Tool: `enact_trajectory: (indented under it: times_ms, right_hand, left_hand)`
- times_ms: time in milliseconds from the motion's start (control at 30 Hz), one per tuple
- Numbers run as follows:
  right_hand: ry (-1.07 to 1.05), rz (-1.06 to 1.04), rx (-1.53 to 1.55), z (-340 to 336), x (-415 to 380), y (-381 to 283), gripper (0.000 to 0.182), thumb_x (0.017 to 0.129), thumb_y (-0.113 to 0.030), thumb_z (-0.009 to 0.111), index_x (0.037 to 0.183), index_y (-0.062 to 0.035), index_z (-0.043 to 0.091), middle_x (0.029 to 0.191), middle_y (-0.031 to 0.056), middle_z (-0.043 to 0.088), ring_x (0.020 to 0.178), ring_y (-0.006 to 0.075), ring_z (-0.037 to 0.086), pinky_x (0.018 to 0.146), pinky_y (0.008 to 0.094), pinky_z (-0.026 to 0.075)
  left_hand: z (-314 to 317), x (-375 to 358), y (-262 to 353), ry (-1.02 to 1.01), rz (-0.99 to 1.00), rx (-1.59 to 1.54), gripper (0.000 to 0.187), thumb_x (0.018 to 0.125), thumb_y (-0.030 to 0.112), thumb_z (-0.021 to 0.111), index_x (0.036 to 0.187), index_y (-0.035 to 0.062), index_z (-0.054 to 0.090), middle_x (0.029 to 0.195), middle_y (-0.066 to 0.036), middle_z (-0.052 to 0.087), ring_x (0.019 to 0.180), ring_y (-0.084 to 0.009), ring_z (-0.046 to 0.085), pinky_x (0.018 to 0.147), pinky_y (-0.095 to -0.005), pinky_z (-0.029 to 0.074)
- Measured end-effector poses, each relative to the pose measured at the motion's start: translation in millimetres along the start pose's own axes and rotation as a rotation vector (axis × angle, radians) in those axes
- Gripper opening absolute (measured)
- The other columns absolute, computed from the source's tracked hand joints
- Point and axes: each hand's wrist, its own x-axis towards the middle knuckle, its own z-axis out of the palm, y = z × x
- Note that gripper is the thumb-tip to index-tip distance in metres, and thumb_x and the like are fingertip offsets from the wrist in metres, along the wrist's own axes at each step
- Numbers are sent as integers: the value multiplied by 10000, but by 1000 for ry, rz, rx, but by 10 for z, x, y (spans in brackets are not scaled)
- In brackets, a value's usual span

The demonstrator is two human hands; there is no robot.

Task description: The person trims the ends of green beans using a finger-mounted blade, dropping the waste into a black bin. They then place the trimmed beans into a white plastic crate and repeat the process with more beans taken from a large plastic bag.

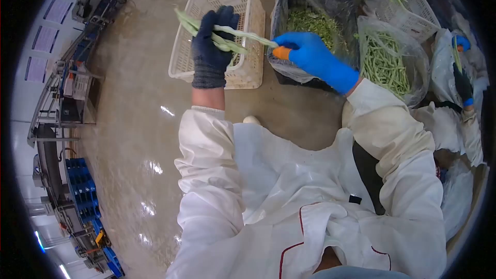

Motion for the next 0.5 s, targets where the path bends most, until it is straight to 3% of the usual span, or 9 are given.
enact_trajectory:
  times_ms: [67,167,267,367,500]
  right_hand:
    - [224,-178,-327,-58,-40,-123,242,804,-166,675,1023,-66,699,839,118,675,720,255,630,658,351,504]
    - [307,-456,-574,-42,-48,-32,218,806,-179,675,1003,-89,698,813,140,644,700,325,611,629,392,489]
    - [214,-279,-233,-37,-94,0,225,806,-161,663,1018,-95,696,840,146,653,716,326,625,633,394,490]
    - [181,-222,-161,-60,-91,-18,220,811,-160,647,1017,-102,699,843,147,654,723,325,627,633,397,491]
    - [151,-308,-302,-100,-114,11,227,820,-155,617,1019,-76,690,833,149,653,718,326,628,639,416,498]
  left_hand:
    - [26,-16,-150,-7,-112,53,276,882,72,600,1127,-16,507,1106,-231,603,1060,-376,603,958,-506,496]
    - [172,-141,-351,85,-150,310,314,877,53,585,1153,-62,489,1072,-236,608,995,-354,634,879,-493,542]
    - [167,-82,-304,-2,-157,265,308,876,36,562,1152,-74,479,1040,-227,606,955,-338,640,883,-495,536]
    - [161,-92,-289,-28,-139,219,279,875,21,542,1132,-68,480,1032,-222,591,904,-325,639,867,-492,536]
    - [193,-99,-302,-18,-152,220,258,873,0,534,1115,-66,476,1059,-230,578,919,-327,634,855,-489,539]
